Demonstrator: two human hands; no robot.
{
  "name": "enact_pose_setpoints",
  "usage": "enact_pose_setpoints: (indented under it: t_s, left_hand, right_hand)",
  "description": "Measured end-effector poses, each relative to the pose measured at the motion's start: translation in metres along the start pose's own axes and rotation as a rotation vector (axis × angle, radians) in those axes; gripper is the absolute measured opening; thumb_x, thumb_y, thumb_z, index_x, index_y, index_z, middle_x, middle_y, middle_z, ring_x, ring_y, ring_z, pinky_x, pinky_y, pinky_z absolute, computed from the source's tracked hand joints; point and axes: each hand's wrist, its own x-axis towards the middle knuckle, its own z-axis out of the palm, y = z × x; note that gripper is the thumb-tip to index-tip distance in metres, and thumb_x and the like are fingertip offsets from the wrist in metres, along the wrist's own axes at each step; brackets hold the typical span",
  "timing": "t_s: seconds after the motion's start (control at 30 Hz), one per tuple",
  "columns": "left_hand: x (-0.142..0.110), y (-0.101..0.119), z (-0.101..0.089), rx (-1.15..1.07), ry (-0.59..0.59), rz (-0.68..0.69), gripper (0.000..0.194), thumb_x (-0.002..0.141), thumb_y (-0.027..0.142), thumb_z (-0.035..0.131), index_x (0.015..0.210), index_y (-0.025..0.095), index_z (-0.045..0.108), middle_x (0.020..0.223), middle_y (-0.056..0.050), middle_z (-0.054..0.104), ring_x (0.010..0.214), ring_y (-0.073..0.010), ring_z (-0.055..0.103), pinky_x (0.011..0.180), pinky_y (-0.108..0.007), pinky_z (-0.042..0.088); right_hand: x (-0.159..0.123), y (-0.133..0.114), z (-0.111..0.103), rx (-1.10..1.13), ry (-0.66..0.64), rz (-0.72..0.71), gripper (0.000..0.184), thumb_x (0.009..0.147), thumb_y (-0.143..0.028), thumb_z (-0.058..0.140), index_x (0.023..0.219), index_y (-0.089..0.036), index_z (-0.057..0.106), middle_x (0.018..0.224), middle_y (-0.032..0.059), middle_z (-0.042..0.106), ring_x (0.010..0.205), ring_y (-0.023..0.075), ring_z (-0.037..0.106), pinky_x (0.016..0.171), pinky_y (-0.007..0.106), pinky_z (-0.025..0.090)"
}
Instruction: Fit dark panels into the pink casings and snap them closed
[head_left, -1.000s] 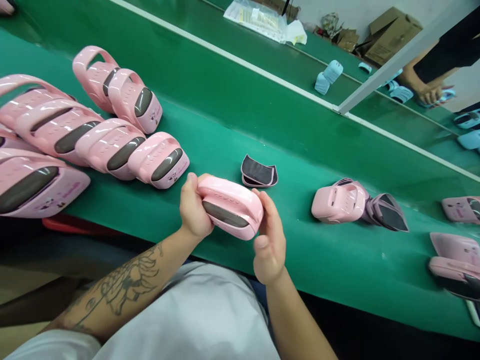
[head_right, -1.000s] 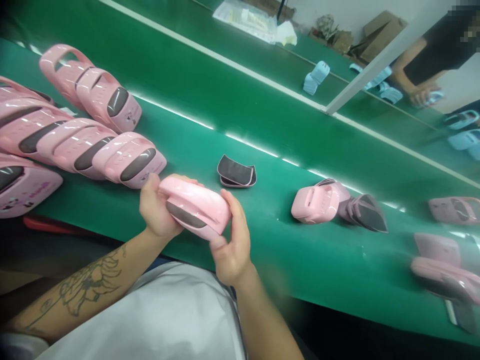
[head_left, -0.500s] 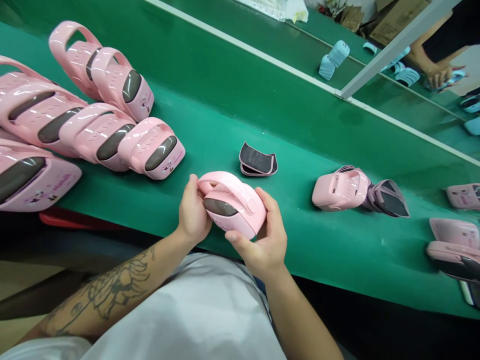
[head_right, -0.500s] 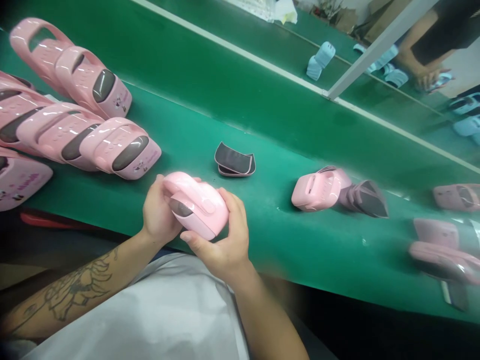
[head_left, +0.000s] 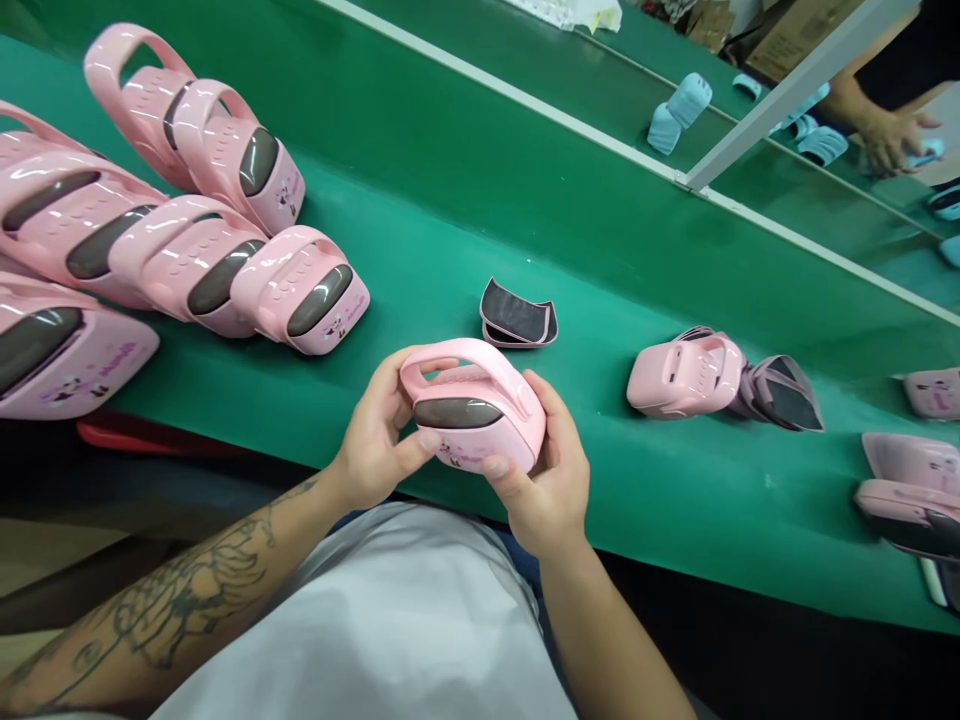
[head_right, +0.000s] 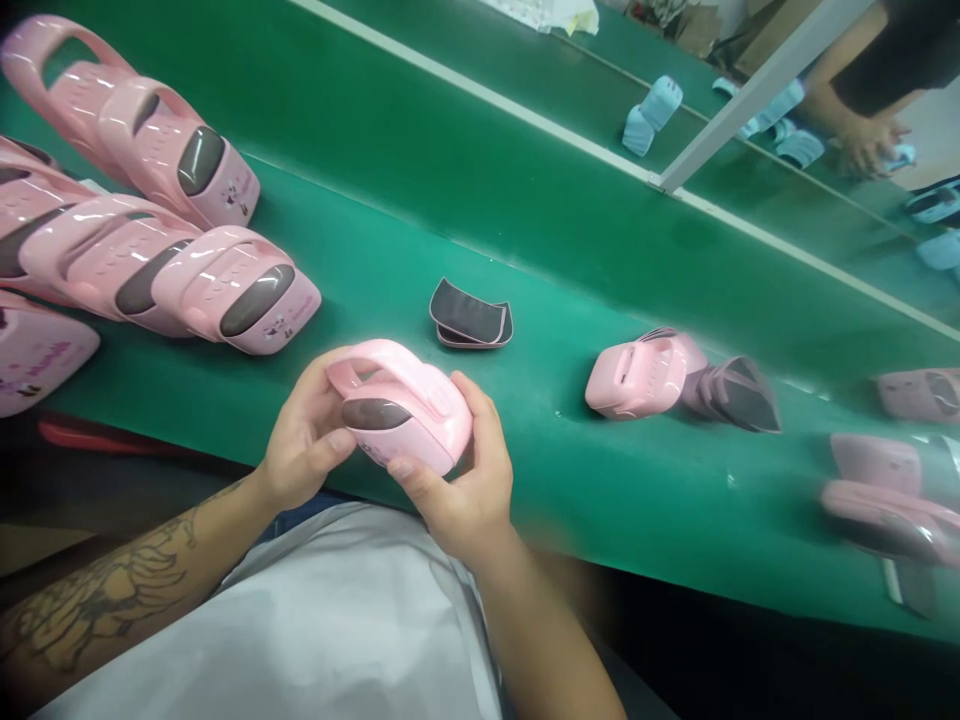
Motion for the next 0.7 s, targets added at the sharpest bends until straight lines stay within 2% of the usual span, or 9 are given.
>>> enact_pose_setpoints:
  t_s: [0.1, 0.17, 0.27, 0.37, 0.53, 0.7]
  left_hand:
    - [-0.004, 0.000, -0.001, -0.031, -0.074, -0.069, 0.082, 0.084, 0.040, 0.095, 0.155, 0.026, 0.057, 0.155, -0.019, 0.067, 0.139, -0.0387, 0.069, 0.106, -0.041, 0.062]
    - [-0.006, 0.001, -0.002, -0.047, -0.079, -0.104, 0.087, 0.082, 0.036, 0.096, 0.158, 0.026, 0.057, 0.159, -0.019, 0.065, 0.143, -0.0386, 0.067, 0.108, -0.039, 0.062]
    - [-0.008, 0.004, -0.001, -0.042, -0.048, -0.113, 0.079, 0.081, 0.031, 0.098, 0.153, 0.025, 0.065, 0.153, -0.016, 0.071, 0.138, -0.0352, 0.071, 0.109, -0.037, 0.063]
    - [-0.008, 0.008, -0.001, -0.046, -0.037, -0.083, 0.075, 0.080, 0.025, 0.099, 0.150, 0.027, 0.070, 0.145, -0.012, 0.077, 0.132, -0.0302, 0.074, 0.109, -0.034, 0.062]
    - [-0.004, 0.010, -0.004, -0.065, -0.092, -0.051, 0.073, 0.084, 0.029, 0.097, 0.153, 0.031, 0.071, 0.156, -0.011, 0.071, 0.140, -0.0305, 0.068, 0.115, -0.034, 0.059]
    - [0.001, 0.012, -0.005, -0.171, -0.111, -0.188, 0.069, 0.087, 0.029, 0.095, 0.152, 0.029, 0.072, 0.149, -0.014, 0.074, 0.131, -0.0307, 0.073, 0.102, -0.036, 0.066]
  right_hand:
    - [0.004, -0.002, 0.000, 0.140, -0.022, 0.048, 0.084, 0.083, -0.063, 0.091, 0.152, -0.027, 0.061, 0.156, 0.0135, 0.067, 0.142, 0.0401, 0.065, 0.121, 0.059, 0.054]
    - [0.008, -0.003, -0.001, 0.263, -0.077, 0.061, 0.079, 0.087, -0.063, 0.087, 0.152, -0.025, 0.062, 0.154, 0.0141, 0.069, 0.142, 0.0406, 0.065, 0.122, 0.060, 0.053]
    - [0.012, -0.002, -0.003, 0.408, -0.146, 0.071, 0.069, 0.091, -0.057, 0.082, 0.149, -0.024, 0.065, 0.148, 0.0133, 0.073, 0.143, 0.0410, 0.065, 0.125, 0.062, 0.051]
    - [0.013, 0.002, -0.005, 0.501, -0.159, 0.106, 0.063, 0.089, -0.055, 0.082, 0.144, -0.027, 0.070, 0.144, 0.0101, 0.076, 0.146, 0.0402, 0.063, 0.128, 0.062, 0.049]
    - [0.011, 0.011, -0.008, 0.607, -0.155, 0.200, 0.051, 0.095, -0.057, 0.076, 0.138, -0.029, 0.075, 0.140, 0.0088, 0.079, 0.144, 0.0364, 0.067, 0.131, 0.061, 0.047]
    - [0.014, 0.007, -0.005, 0.660, -0.080, 0.386, 0.044, 0.101, -0.065, 0.068, 0.125, -0.030, 0.079, 0.133, 0.0073, 0.083, 0.139, 0.0334, 0.071, 0.121, 0.060, 0.057]
